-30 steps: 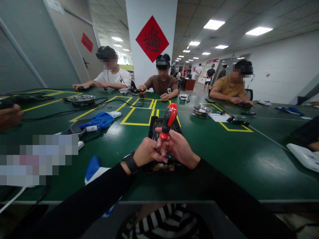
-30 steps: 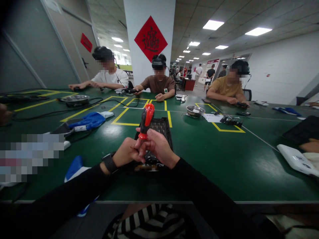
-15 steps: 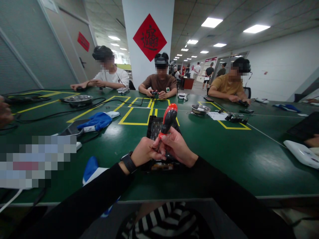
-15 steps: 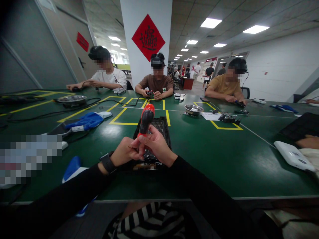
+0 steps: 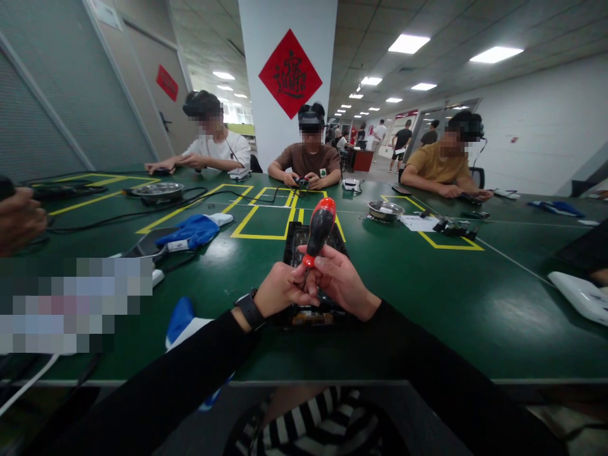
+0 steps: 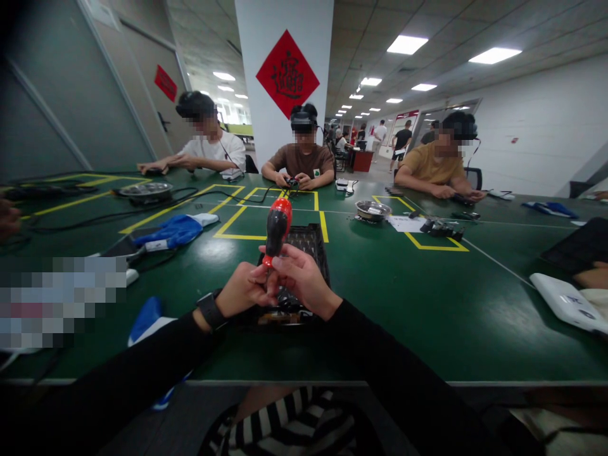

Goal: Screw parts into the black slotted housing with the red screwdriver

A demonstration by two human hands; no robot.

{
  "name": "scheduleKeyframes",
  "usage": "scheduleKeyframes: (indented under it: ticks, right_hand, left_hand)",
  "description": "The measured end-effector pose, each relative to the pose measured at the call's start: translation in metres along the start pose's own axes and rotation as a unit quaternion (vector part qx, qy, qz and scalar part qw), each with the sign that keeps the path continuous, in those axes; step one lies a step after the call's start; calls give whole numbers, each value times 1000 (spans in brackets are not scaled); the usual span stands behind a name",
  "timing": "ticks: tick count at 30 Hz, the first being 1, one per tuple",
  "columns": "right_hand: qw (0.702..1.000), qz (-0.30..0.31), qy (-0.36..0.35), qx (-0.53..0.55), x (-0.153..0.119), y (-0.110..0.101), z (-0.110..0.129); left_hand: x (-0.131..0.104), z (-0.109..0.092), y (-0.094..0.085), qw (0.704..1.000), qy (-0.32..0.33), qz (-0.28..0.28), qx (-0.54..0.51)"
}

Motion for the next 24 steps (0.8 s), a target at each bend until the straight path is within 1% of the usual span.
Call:
scheduleKeyframes:
  ticks: [11, 18, 24]
  right_hand:
    - [999, -21, -12, -45, 1, -2, 1]
    - [1000, 8, 14, 22, 1, 0, 1]
    - [1000, 0, 17, 16, 0, -2, 0]
  left_hand:
    - [1, -2, 6, 997, -31, 41, -50]
    - [0, 0, 1, 1000, -13, 7, 2]
    - [1, -4, -1, 1000, 8, -4, -2]
Point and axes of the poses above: each hand's wrist, its own x-axis towards the middle knuckle, its own y-axis out of the palm, z = x × y, the point moved 9 cm from there along x, towards the middle knuckle, and after that the axes turned 4 degrees about -x, right-handed, at the moved point
